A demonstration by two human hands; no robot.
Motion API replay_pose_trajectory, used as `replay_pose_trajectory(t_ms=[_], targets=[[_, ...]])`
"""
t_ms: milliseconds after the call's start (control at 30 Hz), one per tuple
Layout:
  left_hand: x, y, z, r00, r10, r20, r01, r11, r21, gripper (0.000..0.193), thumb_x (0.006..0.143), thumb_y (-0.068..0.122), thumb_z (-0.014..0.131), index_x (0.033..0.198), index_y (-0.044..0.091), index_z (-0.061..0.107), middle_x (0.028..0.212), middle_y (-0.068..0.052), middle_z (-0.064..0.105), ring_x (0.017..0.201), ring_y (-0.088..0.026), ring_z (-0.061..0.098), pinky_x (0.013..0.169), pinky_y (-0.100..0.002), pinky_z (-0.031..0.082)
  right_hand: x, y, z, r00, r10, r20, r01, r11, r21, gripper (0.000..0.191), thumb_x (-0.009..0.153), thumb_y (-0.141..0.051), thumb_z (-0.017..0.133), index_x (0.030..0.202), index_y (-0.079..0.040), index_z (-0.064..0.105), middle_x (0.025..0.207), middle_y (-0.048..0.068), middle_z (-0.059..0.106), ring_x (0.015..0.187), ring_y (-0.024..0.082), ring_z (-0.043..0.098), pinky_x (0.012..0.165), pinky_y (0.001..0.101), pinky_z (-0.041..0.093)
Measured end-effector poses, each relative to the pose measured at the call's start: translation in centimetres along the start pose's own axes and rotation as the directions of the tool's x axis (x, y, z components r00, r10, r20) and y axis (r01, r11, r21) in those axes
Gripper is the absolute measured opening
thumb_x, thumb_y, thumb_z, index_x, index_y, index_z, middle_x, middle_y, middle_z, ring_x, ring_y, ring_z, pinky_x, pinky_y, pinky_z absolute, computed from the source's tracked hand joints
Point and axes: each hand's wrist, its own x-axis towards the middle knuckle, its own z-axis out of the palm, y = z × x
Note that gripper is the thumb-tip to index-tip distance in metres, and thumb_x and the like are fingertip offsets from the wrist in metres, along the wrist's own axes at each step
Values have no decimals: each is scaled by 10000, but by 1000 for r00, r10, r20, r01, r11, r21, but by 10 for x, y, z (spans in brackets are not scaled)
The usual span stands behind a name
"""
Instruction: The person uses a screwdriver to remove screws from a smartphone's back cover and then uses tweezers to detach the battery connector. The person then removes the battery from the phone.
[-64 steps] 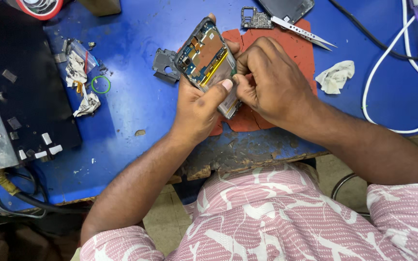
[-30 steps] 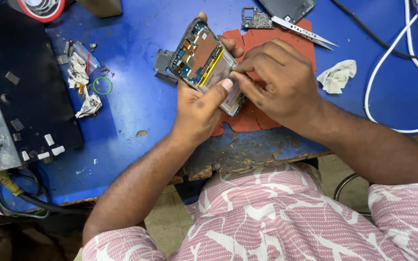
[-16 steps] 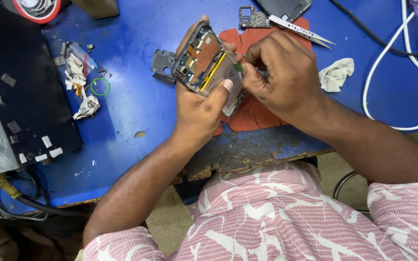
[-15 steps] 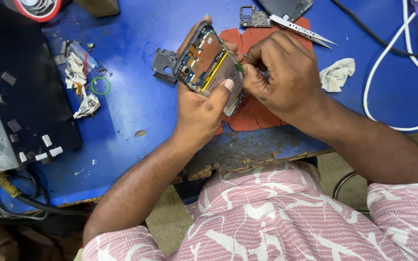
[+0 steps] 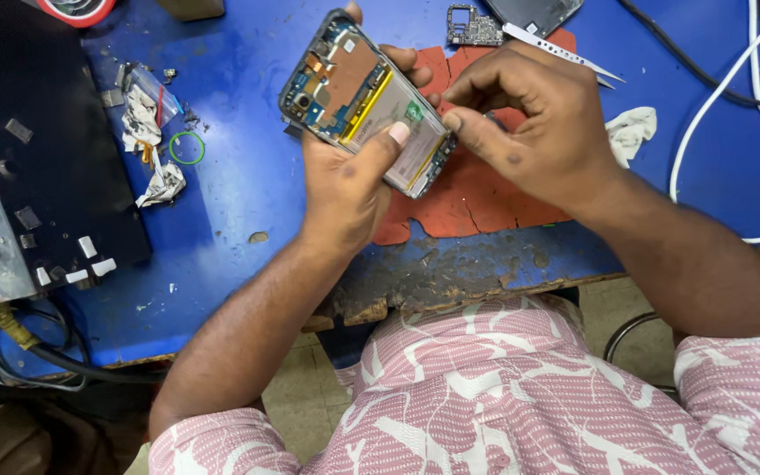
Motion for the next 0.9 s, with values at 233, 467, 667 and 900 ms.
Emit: replay_pose_trajectory(t_ms=[233, 467, 667, 900], targets=[[-3, -2, -3, 997, 60, 49, -65, 990, 122, 786, 1016, -120, 551, 1670, 91, 168, 1382, -108, 524, 1316, -225, 549, 1202, -392, 442, -3, -7, 15, 1000, -21, -3, 21, 988, -153, 202, 949, -26, 833, 1055, 28, 670, 1006, 138, 667, 853, 217, 697, 742, 315, 577], [-7, -4, -1, 997, 40, 69, -57, 962, 268, 777, 1025, -105, 540, 1670, 78, 148, 1444, -108, 530, 1340, -192, 527, 1221, -375, 430, -6, -5, 21, 999, 30, 18, -25, 976, -217, 206, 989, -72, 751, 1073, 17, 585, 979, 149, 597, 850, 291, 657, 732, 397, 545], [-8, -4, 0, 998, 3, 67, -22, 956, 292, 764, 1008, -100, 514, 1663, 60, 155, 1446, -116, 548, 1309, -194, 561, 1227, -382, 457, -5, 2, 22, 999, 6, 48, 11, 935, -355, 221, 973, -103, 713, 1051, 9, 539, 978, 169, 573, 896, 357, 618, 761, 476, 514], [-4, 2, -1, 995, -33, 96, 8, 970, 245, 756, 987, -94, 539, 1648, 50, 201, 1433, -144, 578, 1309, -210, 581, 1245, -396, 478, -4, 12, 13, 988, 101, 119, -78, 980, -182, 181, 948, -51, 667, 998, 18, 507, 954, 165, 594, 818, 326, 619, 724, 433, 502]])
